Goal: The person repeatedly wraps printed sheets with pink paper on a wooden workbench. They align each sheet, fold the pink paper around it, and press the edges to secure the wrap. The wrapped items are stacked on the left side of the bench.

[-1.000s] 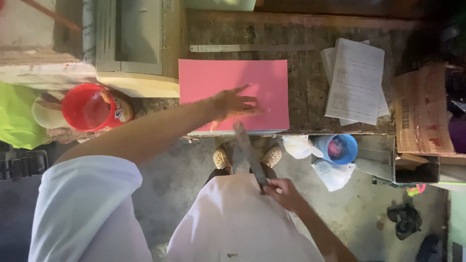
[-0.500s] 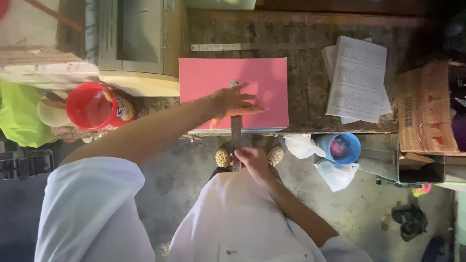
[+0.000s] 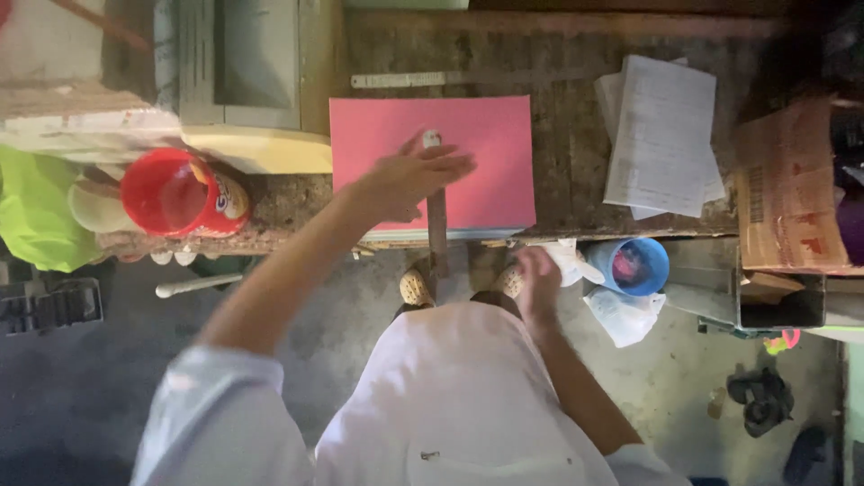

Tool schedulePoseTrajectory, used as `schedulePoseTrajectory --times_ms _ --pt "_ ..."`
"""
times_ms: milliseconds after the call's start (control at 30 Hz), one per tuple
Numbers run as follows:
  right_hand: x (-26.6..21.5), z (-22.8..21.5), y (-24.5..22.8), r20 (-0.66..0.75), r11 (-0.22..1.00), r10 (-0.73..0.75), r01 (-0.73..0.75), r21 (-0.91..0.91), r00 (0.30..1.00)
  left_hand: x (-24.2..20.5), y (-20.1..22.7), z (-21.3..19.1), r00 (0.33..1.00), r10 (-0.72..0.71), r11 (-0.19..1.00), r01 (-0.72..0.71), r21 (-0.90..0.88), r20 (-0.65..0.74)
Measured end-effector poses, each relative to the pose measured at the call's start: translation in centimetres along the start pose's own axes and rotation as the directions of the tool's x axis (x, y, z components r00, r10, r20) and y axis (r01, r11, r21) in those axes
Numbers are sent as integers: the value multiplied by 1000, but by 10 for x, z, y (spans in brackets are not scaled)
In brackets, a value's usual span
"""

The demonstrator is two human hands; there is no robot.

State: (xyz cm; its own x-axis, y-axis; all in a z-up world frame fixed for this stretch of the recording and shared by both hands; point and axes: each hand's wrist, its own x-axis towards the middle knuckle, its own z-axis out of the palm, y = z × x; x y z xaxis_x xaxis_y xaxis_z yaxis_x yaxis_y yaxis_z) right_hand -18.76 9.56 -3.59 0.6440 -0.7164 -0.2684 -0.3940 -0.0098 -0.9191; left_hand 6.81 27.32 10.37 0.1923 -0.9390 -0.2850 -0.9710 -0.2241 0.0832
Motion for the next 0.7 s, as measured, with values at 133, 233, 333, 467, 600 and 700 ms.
schedulePoseTrajectory --times_ms 133,233,333,467,600,700 --pt "35 -19 -40 -222 992 -95 112 64 970 -63 -6 27 827 -392 785 72 -616 -403" --pt "58 -19 -59 -51 987 -120 125 100 991 -91 6 61 472 -718 639 155 -753 -512" --pt "74 -3 -82 88 996 14 -22 89 996 -105 26 51 346 -909 -145 267 -953 235" --pt "55 14 -126 250 986 114 -140 86 961 -108 51 1 469 -812 -332 118 -936 347" --pt "90 8 -74 263 994 96 -79 -74 960 -95 40 32 357 -819 -396 216 -892 450" --pt "96 -14 -78 205 989 79 -52 -136 976 -84 42 47 226 -974 55 283 -957 11"
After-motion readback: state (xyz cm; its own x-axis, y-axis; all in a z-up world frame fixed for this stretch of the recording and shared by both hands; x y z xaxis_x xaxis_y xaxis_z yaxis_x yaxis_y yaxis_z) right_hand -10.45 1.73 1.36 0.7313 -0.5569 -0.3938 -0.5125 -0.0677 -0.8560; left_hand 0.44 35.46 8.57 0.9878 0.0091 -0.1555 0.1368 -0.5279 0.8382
